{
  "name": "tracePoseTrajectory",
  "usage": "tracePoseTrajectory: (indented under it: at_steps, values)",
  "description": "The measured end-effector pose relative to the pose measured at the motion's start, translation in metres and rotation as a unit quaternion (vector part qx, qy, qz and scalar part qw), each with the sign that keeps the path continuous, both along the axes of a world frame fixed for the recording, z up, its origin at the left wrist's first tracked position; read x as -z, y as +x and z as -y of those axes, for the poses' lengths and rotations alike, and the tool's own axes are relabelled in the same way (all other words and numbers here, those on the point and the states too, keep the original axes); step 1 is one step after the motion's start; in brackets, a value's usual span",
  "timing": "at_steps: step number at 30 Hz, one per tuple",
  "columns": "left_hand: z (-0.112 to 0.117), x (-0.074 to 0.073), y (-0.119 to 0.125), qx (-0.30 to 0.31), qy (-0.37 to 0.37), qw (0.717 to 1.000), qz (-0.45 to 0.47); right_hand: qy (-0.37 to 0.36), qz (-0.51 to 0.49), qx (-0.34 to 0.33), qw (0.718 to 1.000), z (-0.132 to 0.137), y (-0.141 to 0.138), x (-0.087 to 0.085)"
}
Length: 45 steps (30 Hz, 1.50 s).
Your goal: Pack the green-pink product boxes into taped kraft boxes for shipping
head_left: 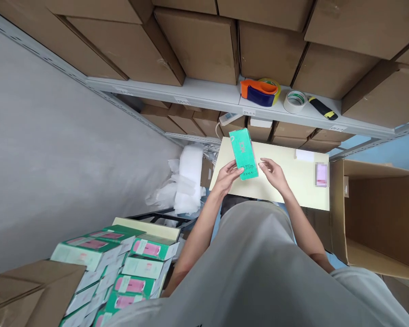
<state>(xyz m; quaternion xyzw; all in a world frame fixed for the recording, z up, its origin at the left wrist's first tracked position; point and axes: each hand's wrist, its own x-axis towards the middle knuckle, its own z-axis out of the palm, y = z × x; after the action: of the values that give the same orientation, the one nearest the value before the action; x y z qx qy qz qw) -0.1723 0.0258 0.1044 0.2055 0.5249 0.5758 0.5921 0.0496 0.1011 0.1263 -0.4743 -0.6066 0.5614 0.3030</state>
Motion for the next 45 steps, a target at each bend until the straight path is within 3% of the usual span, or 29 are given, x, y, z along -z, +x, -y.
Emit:
tracePoseTrajectory:
  at_steps: [4,8,10,12,17,21,23,30,35,40,42,45]
  values:
    - [-0.007,-0.001,0.021,-0.083,-0.004,0.979,-0.184,0.092,0.016,0.033,0.995,-0.004,-0.016,-0.01]
    - [-0.008,-0.013,0.047,-0.109,0.049,0.927,-0.355,0.121,0.058,0.072,0.988,-0.003,-0.03,-0.02]
    - [-0.006,-0.018,0.053,-0.103,0.076,0.916,-0.38,0.115,0.055,0.094,0.987,-0.006,-0.03,-0.019]
    - [-0.005,-0.021,0.05,-0.077,0.082,0.933,-0.341,0.093,0.023,0.1,0.99,-0.01,-0.024,-0.015]
    - [0.006,-0.023,0.02,0.003,0.012,0.992,-0.122,-0.016,-0.106,0.065,0.992,-0.018,-0.006,-0.003]
    - [0.019,-0.028,0.016,0.096,-0.024,0.995,-0.004,-0.06,-0.135,0.062,0.987,-0.012,-0.004,-0.002]
    - [0.023,-0.029,0.021,0.104,-0.028,0.994,0.019,-0.067,-0.131,0.058,0.987,-0.009,-0.005,-0.003]
    - [0.024,-0.022,0.036,0.04,-0.025,0.999,0.002,-0.047,-0.117,-0.003,0.992,-0.018,-0.001,-0.004]
    - [0.024,-0.014,0.042,-0.033,-0.038,0.992,-0.117,-0.022,-0.093,0.018,0.995,-0.041,-0.005,-0.006]
    - [0.033,-0.014,0.06,-0.088,-0.036,0.962,-0.255,0.026,-0.064,0.049,0.996,-0.05,-0.023,-0.019]
    - [0.037,-0.014,0.064,-0.084,-0.02,0.964,-0.25,0.028,-0.065,0.066,0.995,-0.049,-0.028,-0.022]
    - [0.042,-0.011,0.061,-0.056,-0.01,0.985,-0.164,0.019,-0.078,0.087,0.993,-0.047,-0.028,-0.021]
